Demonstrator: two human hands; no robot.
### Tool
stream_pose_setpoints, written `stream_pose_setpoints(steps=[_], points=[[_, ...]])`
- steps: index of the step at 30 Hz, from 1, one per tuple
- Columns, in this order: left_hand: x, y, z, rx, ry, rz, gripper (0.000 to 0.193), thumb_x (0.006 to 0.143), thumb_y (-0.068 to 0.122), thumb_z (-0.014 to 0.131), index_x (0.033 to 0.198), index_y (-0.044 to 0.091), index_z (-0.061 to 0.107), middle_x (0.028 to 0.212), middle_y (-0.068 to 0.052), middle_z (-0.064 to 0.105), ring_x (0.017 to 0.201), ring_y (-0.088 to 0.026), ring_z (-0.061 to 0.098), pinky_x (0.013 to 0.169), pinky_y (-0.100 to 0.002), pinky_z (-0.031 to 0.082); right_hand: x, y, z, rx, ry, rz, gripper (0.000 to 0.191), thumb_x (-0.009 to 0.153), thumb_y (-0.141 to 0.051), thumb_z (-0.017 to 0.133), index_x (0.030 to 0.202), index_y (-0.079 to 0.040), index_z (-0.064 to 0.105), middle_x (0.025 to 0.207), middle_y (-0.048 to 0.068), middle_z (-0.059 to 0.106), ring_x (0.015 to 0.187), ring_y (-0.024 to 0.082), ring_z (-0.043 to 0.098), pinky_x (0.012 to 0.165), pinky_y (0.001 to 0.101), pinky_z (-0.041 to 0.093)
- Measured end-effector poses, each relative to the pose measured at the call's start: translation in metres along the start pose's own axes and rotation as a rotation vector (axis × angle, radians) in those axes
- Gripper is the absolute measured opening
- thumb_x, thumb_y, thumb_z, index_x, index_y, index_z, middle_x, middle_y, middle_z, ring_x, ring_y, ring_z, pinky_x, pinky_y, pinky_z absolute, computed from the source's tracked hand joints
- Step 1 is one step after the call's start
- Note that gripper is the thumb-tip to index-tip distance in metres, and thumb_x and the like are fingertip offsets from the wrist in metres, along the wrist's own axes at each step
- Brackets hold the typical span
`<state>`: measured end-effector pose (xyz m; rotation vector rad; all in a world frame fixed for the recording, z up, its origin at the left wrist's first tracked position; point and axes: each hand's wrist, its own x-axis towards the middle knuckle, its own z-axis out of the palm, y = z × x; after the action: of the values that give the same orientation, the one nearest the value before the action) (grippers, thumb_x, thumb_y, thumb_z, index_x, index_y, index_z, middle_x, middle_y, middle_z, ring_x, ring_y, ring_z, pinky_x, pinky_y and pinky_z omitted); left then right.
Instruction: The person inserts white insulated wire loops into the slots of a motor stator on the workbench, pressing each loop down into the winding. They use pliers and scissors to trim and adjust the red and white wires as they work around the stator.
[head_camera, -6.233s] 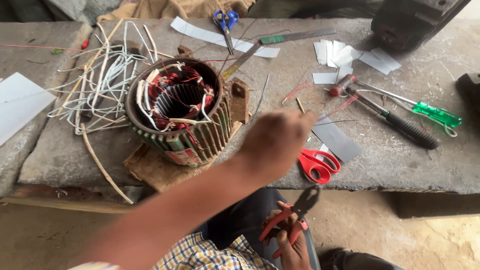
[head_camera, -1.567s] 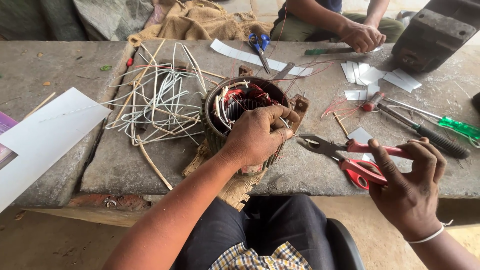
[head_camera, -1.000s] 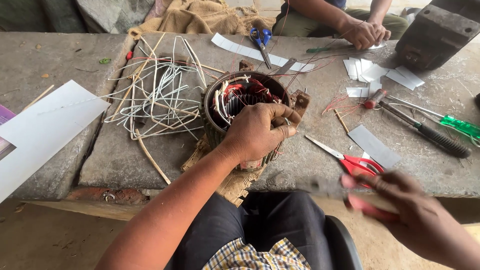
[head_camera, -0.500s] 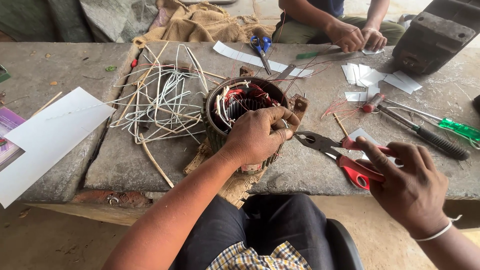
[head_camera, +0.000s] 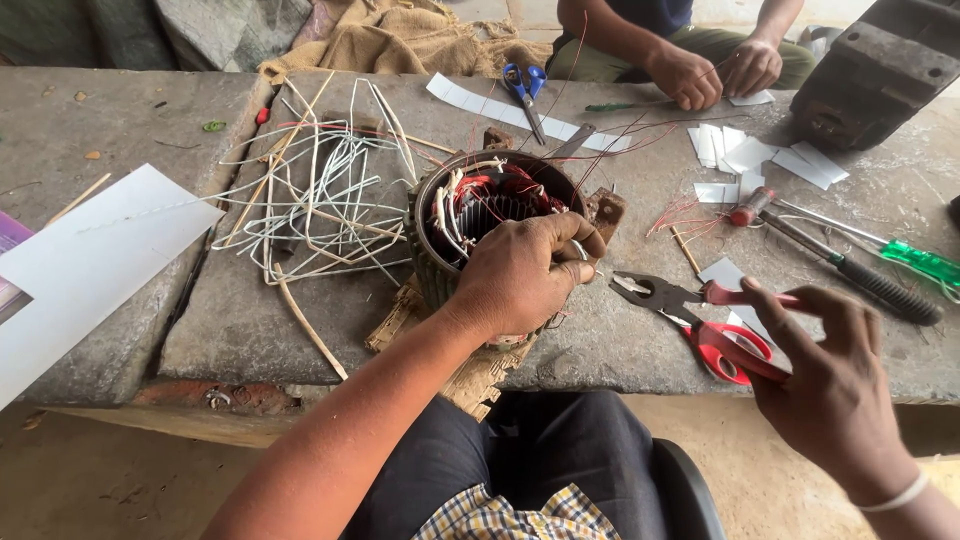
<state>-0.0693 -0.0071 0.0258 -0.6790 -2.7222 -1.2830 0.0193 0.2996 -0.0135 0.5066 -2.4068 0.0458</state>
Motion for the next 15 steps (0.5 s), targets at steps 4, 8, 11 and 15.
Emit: stream_pose_setpoints(steps=[4,8,11,15], points=[[-0.001,0.002,0.000,0.008,-0.016,-0.017,0.020,0.088,0.032,0.073,0.107,0.025,0.073,0.091,0.008,0.081,0.090,-0.011,0.076,0.086,-0.033,0.057,0.005,-0.015,-0.005,-0.204,0.026,0.035,0.078,0.065,-0.013,0.087,0.139,-0.018,0.065,0.119,0.012,0.061,0.122,0.031,0.056,0.113,0.0489,0.046],[-0.003,0.004,0.001,0.009,-0.001,-0.010,0.020,0.088,0.032,0.073,0.107,0.025,0.073,0.090,0.008,0.082,0.091,-0.012,0.075,0.088,-0.033,0.055,0.001,-0.013,-0.004,-0.226,0.056,0.020,0.067,0.071,-0.012,0.085,0.135,-0.027,0.069,0.112,0.011,0.063,0.102,0.028,0.061,0.081,0.0390,0.050],[-0.004,0.004,0.001,-0.005,0.000,-0.017,0.020,0.088,0.032,0.073,0.107,0.025,0.073,0.092,0.008,0.081,0.090,-0.012,0.077,0.086,-0.032,0.057,-0.002,0.001,-0.001,-0.077,-0.170,0.118,0.063,0.076,-0.014,0.083,0.135,-0.029,0.068,0.107,0.008,0.066,0.091,0.023,0.063,0.066,0.0343,0.050],[-0.004,0.004,0.001,0.034,0.010,0.022,0.021,0.087,0.031,0.074,0.107,0.025,0.072,0.092,0.007,0.081,0.090,-0.013,0.076,0.085,-0.033,0.057,0.003,0.030,0.002,0.967,-0.950,0.448,0.065,0.076,-0.016,0.082,0.139,-0.024,0.065,0.113,0.011,0.064,0.100,0.025,0.061,0.078,0.0378,0.049]])
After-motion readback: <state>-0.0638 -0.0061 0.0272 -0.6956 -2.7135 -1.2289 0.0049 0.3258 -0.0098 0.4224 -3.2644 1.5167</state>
